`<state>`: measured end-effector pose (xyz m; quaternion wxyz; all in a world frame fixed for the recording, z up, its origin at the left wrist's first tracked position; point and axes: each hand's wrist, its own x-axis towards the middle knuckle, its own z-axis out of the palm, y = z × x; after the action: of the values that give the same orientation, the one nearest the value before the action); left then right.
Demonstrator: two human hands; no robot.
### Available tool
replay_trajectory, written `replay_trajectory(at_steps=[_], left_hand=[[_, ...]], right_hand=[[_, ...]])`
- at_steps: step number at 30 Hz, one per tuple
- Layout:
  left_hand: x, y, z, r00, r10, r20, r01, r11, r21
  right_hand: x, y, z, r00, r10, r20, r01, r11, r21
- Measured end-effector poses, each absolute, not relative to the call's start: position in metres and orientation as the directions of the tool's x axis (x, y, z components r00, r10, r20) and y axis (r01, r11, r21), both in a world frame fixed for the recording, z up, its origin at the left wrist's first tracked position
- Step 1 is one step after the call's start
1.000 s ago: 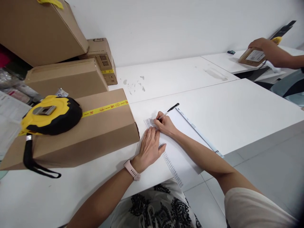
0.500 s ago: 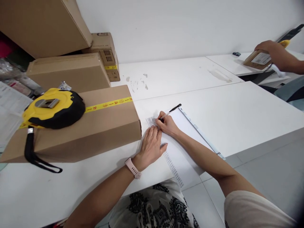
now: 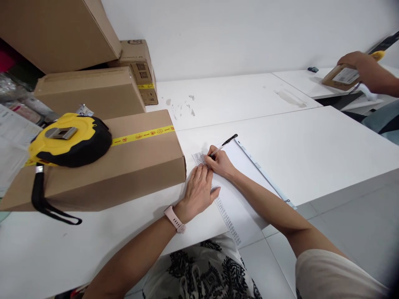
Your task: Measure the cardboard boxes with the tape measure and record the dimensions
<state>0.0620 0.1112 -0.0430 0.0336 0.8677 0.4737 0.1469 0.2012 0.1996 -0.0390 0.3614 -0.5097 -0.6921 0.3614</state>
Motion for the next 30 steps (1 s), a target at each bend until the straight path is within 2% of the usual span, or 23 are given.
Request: replay_trajectory(at_steps=[30], left_hand=[[0.0625,0.1106,-0.0453,0.507,0.835,0.213,0.827,-0.541,0.153]], right_hand=[[0.2007,0.1993,-0.0352,-0.186,0.973,0.139,0.417,0.206,-0.885]])
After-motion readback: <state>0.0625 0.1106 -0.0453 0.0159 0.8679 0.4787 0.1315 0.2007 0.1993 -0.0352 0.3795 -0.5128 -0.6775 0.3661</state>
